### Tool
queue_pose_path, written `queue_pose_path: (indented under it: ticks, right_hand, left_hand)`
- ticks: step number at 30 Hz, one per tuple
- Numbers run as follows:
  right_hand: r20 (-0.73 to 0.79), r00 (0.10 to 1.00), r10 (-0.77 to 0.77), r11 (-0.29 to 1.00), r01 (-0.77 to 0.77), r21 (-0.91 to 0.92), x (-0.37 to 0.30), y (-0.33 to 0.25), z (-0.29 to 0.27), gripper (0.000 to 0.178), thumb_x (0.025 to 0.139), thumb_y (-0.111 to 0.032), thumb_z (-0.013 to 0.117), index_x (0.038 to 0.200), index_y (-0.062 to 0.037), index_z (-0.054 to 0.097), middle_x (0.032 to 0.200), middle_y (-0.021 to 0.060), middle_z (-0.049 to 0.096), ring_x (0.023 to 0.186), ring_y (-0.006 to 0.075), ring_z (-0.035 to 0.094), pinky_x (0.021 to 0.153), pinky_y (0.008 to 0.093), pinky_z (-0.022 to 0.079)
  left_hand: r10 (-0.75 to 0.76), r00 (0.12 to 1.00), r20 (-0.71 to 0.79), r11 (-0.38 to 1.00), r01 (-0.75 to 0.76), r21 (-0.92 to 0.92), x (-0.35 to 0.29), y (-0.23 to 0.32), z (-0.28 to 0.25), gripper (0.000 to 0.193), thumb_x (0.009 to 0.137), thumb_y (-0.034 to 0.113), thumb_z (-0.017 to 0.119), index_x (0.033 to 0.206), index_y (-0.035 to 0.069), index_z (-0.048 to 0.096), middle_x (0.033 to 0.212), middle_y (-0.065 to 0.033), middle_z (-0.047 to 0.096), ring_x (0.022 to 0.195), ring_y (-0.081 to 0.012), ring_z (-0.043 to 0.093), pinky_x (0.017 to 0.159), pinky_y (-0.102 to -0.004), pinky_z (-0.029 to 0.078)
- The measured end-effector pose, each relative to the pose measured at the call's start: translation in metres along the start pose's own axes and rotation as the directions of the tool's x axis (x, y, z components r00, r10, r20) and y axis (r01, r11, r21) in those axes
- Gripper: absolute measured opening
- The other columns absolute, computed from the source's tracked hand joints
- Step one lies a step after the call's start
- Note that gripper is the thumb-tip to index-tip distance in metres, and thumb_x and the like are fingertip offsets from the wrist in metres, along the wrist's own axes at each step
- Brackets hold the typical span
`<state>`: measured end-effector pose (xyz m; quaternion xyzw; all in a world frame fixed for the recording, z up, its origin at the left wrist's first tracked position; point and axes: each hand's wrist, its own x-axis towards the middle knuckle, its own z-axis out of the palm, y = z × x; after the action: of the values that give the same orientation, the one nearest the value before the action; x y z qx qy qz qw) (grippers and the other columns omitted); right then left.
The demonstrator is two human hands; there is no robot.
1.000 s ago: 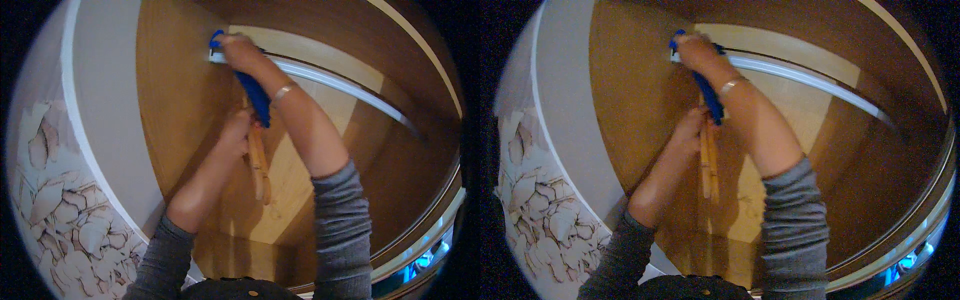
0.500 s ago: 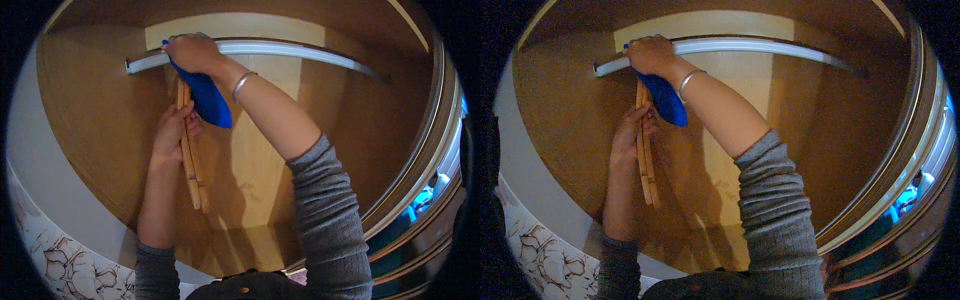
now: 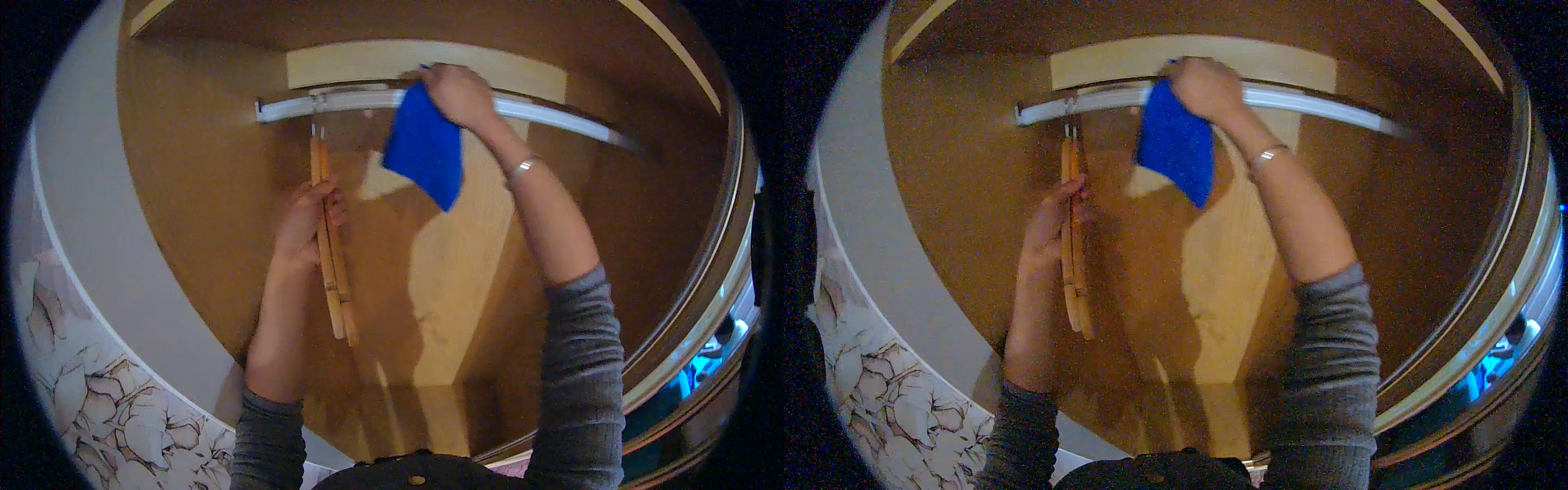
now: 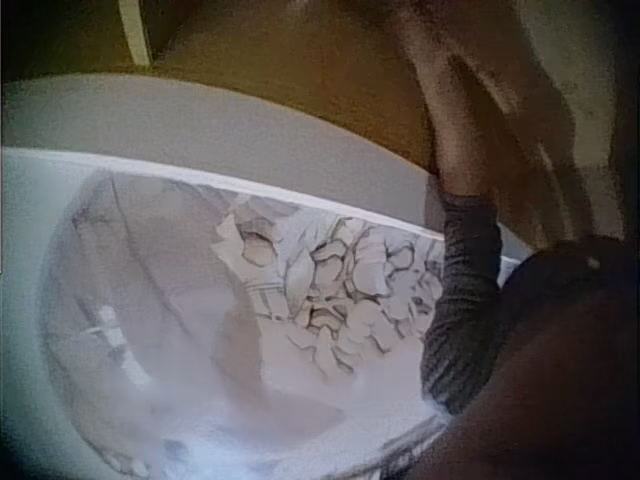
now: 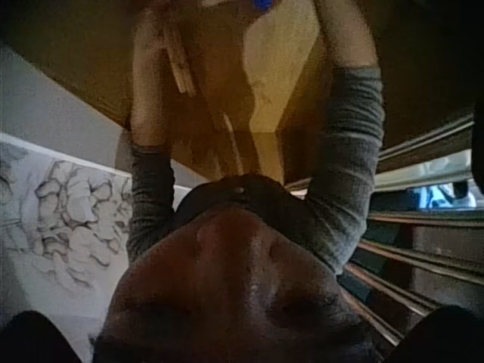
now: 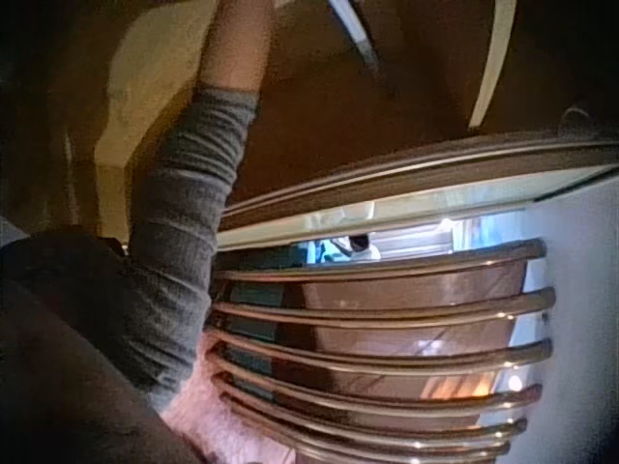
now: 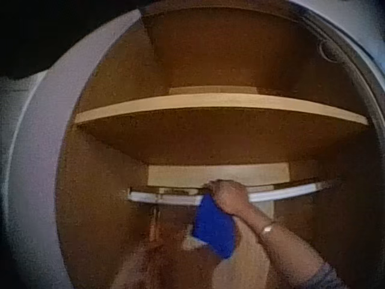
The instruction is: The person wipes a wall with floral wallpaper and a white door using a blue cloth, then opens the door and wipes the interior wooden surface and a metal rod. The person continues wiping the wall and door surfaces throughout the clip.
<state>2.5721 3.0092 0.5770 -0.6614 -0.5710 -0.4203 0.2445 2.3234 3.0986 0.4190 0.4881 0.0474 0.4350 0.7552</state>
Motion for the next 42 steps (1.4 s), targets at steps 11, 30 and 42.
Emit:
queue_pose_path:
  ticks: [11,30,42]
  right_hand:
    - [-0.157,0.944,0.290,0.901,-0.325,-0.288,-0.085,0.174,-0.067,0.040,0.100,-0.038,0.048,0.114,-0.0103,0.071,0.105,0.0217,0.071,0.098,0.0425,0.066,0.090,0.0573,0.049]
    - [-0.435,0.900,0.003,0.960,-0.124,-0.251,-0.114,0.188,-0.044,0.033,0.097,-0.028,0.055,0.083,-0.0046,0.073,0.091,0.0197,0.071,0.081,0.0385,0.067,0.078,0.0497,0.052]
    - [-0.515,0.834,0.198,0.774,-0.456,-0.440,-0.165,0.506,-0.038,0.033,0.099,-0.020,0.048,0.125,-0.0038,0.061,0.109,0.0244,0.068,0.098,0.0364,0.066,0.085,0.0500,0.052]
  left_hand:
    - [-0.076,0.997,-0.013,0.997,0.076,-0.005,0.005,-0.021,-0.022,0.019,0.095,0.023,0.065,0.101,0.009,0.055,0.080,-0.0046,0.058,0.058,-0.0137,0.052,0.049,-0.0284,0.046]
    - [0.533,0.815,-0.227,0.826,-0.444,0.348,-0.084,-0.025,0.004,0.047,0.103,0.033,0.047,0.136,0.000,0.046,0.131,-0.0176,0.054,0.122,-0.0285,0.054,0.107,-0.0442,0.042]
    - [0.828,0.548,-0.117,0.439,-0.505,0.743,-0.117,-0.032,0.042,0.049,0.103,0.034,0.042,0.137,-0.002,0.045,0.141,-0.0205,0.048,0.137,-0.0306,0.044,0.116,-0.0481,0.031]
